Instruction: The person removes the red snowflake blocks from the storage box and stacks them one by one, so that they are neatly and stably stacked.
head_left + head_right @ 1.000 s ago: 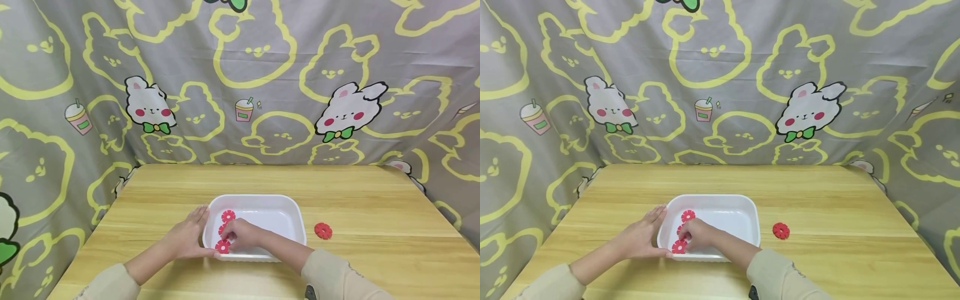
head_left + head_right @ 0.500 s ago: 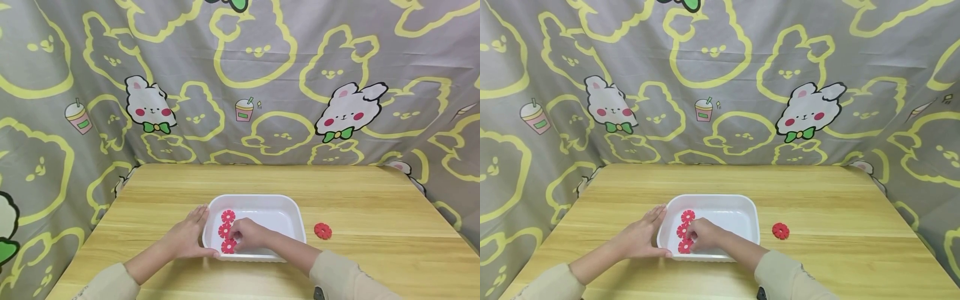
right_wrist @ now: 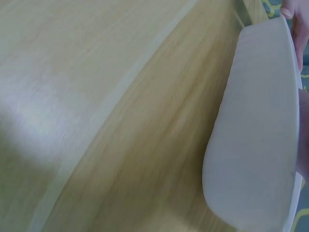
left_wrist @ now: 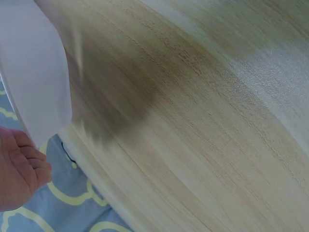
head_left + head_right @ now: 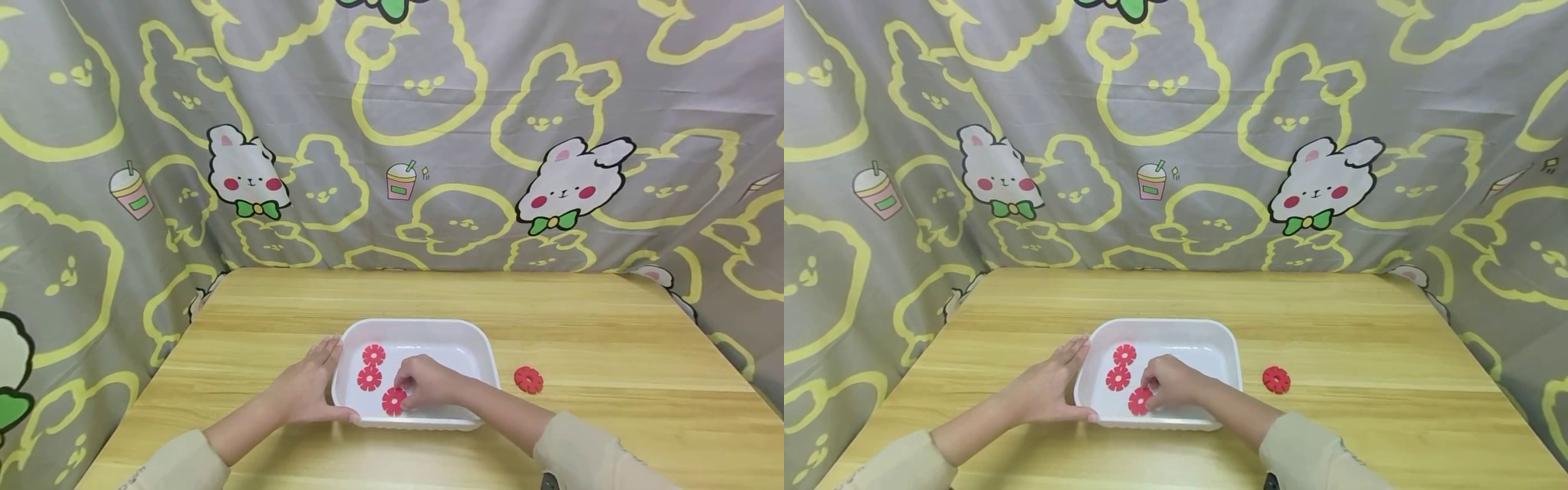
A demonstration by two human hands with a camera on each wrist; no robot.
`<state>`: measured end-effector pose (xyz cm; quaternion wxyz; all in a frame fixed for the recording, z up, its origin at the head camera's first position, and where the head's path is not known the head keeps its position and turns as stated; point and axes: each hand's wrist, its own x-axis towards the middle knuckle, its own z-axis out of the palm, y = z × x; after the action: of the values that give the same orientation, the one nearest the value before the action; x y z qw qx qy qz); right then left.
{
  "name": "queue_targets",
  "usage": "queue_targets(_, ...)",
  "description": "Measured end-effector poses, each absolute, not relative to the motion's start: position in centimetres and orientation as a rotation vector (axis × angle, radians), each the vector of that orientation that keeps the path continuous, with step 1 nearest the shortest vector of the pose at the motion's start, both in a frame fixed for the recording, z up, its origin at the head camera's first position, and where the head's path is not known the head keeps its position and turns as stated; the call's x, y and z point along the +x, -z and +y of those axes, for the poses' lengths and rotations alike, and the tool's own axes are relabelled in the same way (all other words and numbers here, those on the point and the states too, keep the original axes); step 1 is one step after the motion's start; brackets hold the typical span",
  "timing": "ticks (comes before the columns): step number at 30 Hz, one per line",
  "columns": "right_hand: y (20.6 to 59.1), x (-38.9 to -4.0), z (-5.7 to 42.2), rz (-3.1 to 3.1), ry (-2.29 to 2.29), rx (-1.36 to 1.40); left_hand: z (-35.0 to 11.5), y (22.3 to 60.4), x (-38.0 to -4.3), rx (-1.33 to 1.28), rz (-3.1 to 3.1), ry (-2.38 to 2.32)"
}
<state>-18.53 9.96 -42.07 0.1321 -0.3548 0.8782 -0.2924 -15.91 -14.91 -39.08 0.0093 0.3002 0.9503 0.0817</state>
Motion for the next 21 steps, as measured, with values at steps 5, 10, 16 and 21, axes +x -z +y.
queue_targets(5,42.1,-18.5,11.0,2.561,0.852,-1.022,-14.9,39.2,-15.9,0.954,2.973,-0.250)
queue_targets(10,41.9,-18.4,11.8,2.570,0.851,-0.991,-15.0,39.2,-15.9,0.959,2.976,-0.240)
queue_targets(16,41.3,-18.5,12.7,2.567,0.850,-0.993,-15.0,39.2,-15.9,0.952,2.975,-0.235)
queue_targets(21,40.9,-18.5,13.5,2.585,0.849,-1.006,-14.9,39.1,-16.0,0.950,2.974,-0.234)
